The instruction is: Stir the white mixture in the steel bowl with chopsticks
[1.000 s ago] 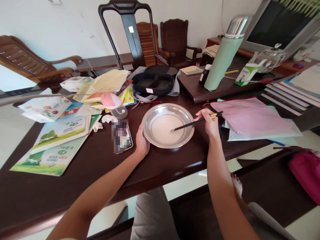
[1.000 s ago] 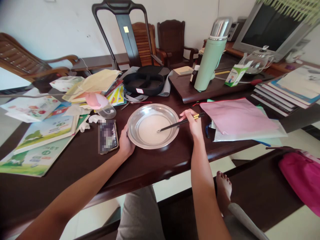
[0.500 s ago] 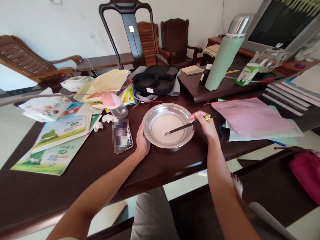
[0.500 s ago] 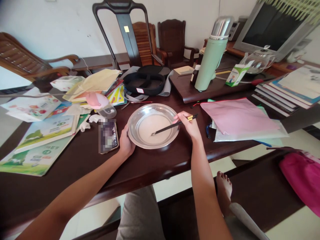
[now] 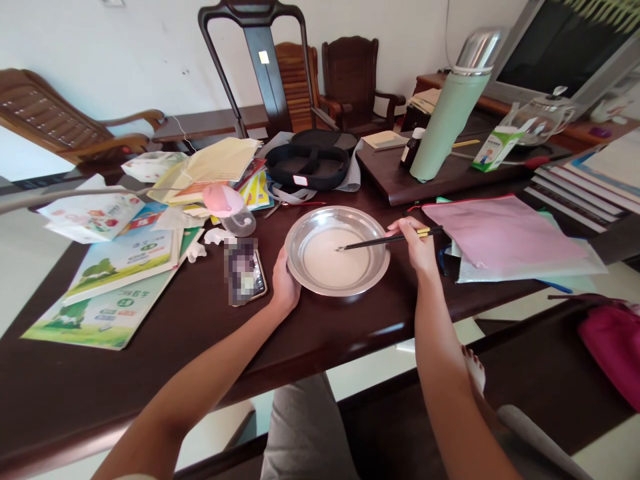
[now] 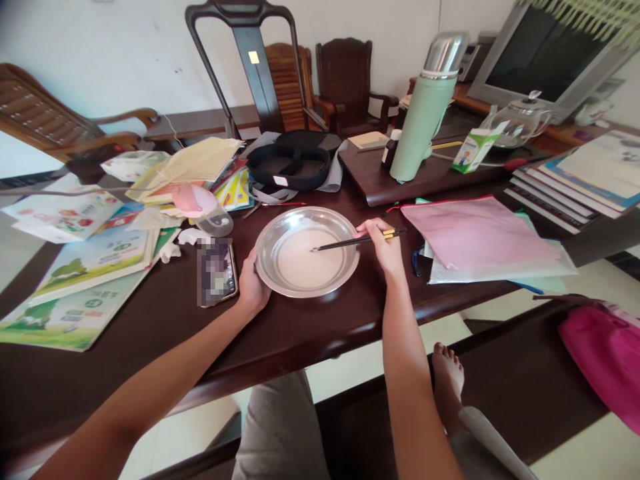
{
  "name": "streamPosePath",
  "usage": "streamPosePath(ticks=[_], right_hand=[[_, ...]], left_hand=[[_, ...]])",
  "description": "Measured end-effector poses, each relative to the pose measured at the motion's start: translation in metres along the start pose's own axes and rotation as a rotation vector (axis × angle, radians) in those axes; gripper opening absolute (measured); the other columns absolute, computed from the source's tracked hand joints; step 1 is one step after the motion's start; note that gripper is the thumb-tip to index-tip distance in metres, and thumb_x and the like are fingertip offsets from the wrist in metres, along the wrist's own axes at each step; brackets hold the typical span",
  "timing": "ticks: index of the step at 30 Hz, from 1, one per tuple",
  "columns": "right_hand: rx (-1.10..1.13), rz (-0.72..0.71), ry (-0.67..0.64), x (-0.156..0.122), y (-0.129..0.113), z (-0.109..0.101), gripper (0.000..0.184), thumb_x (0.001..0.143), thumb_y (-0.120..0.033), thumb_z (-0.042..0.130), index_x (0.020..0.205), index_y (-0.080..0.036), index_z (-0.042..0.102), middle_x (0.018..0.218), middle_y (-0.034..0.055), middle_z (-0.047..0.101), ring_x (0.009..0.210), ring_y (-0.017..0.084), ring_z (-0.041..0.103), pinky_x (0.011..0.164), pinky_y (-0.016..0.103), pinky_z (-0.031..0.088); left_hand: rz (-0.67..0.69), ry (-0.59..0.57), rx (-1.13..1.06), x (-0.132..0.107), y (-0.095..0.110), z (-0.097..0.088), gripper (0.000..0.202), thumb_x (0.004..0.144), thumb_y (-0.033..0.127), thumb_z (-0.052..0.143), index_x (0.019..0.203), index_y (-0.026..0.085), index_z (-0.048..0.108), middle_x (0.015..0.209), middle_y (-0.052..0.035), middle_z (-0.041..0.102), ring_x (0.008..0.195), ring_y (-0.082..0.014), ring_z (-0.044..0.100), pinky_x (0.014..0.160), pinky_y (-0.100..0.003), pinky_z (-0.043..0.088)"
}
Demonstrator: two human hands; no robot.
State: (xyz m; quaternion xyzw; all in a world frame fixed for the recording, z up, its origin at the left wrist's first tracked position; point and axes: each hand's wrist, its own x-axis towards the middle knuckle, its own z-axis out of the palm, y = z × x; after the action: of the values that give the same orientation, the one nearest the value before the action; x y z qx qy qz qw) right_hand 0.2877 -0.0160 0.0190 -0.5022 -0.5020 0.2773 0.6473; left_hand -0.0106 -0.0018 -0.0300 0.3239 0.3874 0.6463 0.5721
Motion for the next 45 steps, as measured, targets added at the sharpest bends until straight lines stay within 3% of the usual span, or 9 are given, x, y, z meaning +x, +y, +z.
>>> streamPosePath(ticks=[2,7,12,17,23,29,34,40,45], right_hand=[[0.025,0.004,0.015,0.0001,0.0007,-0.0007,0.057,0.09,-0.083,0.076,0.076,-0.029,0.077,0.058,-0.0015,0.072,0.061,0.024,0.075,0.078,0.041,0.064],[-0.013,0.026,-0.143,-0.001,0.0001,0.0008,0.058,0.089,-0.085,0.077,0.078,-0.028,0.077,0.064,0.0,0.076,0.067,0.025,0.078,0.082,0.042,0.066],[-0.015,-0.005,0.014,0.0013,0.0019,-0.0009,0.061,0.092,-0.087,0.07,0.075,-0.028,0.074,0.056,-0.0013,0.071,0.062,0.025,0.076,0.077,0.041,0.065],[-0.003,0.035,-0.132,-0.0013,-0.0004,0.0019,0.057,0.087,-0.085,0.078,0.079,-0.028,0.078,0.062,0.0001,0.076,0.067,0.026,0.079,0.078,0.041,0.066],[0.02,-0.007,0.041,0.0016,0.0017,-0.0018,0.059,0.089,-0.085,0.075,0.074,-0.028,0.075,0.056,-0.0014,0.072,0.061,0.025,0.077,0.076,0.04,0.065],[-0.022,0.024,-0.136,-0.0008,-0.0009,0.0013,0.059,0.088,-0.085,0.077,0.076,-0.028,0.076,0.064,0.0009,0.077,0.069,0.026,0.079,0.081,0.042,0.066],[-0.004,0.0,0.032,0.0019,0.0019,-0.0023,0.058,0.093,-0.083,0.072,0.075,-0.028,0.074,0.057,-0.001,0.071,0.064,0.025,0.077,0.082,0.042,0.065],[0.003,0.039,-0.123,-0.0011,-0.0007,0.0012,0.058,0.087,-0.084,0.079,0.075,-0.027,0.077,0.064,0.0008,0.077,0.068,0.026,0.079,0.079,0.041,0.066],[0.002,0.009,0.035,0.0015,0.0006,-0.001,0.059,0.09,-0.085,0.075,0.075,-0.028,0.076,0.06,0.0,0.074,0.068,0.026,0.08,0.081,0.043,0.068]], left_hand=[[0.001,0.001,0.004,0.0001,-0.0003,-0.0003,0.038,0.093,0.056,0.078,0.117,0.027,0.084,0.136,-0.0061,0.085,0.144,-0.0327,0.07,0.128,-0.047,0.052],[0.005,0.001,0.002,0.0009,-0.0012,-0.0014,0.039,0.092,0.057,0.079,0.115,0.026,0.084,0.135,-0.0059,0.085,0.143,-0.0323,0.071,0.128,-0.045,0.052],[-0.008,-0.012,-0.015,0.0012,-0.0006,-0.0017,0.043,0.088,0.058,0.083,0.117,0.026,0.084,0.132,-0.0052,0.086,0.14,-0.0332,0.072,0.127,-0.047,0.053],[-0.008,-0.012,-0.023,0.0016,-0.0005,-0.0023,0.042,0.088,0.057,0.083,0.116,0.026,0.085,0.132,-0.0049,0.086,0.141,-0.0331,0.072,0.127,-0.046,0.052],[-0.005,-0.01,-0.014,0.002,-0.0015,-0.0035,0.04,0.089,0.056,0.081,0.115,0.026,0.085,0.132,-0.0052,0.086,0.141,-0.0332,0.072,0.127,-0.048,0.053],[-0.005,-0.005,-0.028,0.0016,-0.0006,-0.0016,0.037,0.091,0.053,0.08,0.115,0.025,0.085,0.135,-0.0056,0.086,0.143,-0.0338,0.072,0.128,-0.048,0.054],[-0.01,0.002,-0.029,0.0006,0.0012,0.0004,0.035,0.092,0.051,0.079,0.114,0.025,0.085,0.133,-0.0056,0.087,0.141,-0.0339,0.072,0.127,-0.048,0.054],[-0.012,0.007,-0.043,-0.0002,0.0026,0.0015,0.034,0.091,0.052,0.081,0.111,0.025,0.085,0.129,-0.0054,0.087,0.138,-0.0332,0.074,0.127,-0.048,0.054],[-0.021,0.002,-0.042,-0.0006,0.004,0.0021,0.035,0.091,0.052,0.081,0.113,0.024,0.085,0.129,-0.0059,0.087,0.139,-0.0327,0.074,0.127,-0.046,0.054]])
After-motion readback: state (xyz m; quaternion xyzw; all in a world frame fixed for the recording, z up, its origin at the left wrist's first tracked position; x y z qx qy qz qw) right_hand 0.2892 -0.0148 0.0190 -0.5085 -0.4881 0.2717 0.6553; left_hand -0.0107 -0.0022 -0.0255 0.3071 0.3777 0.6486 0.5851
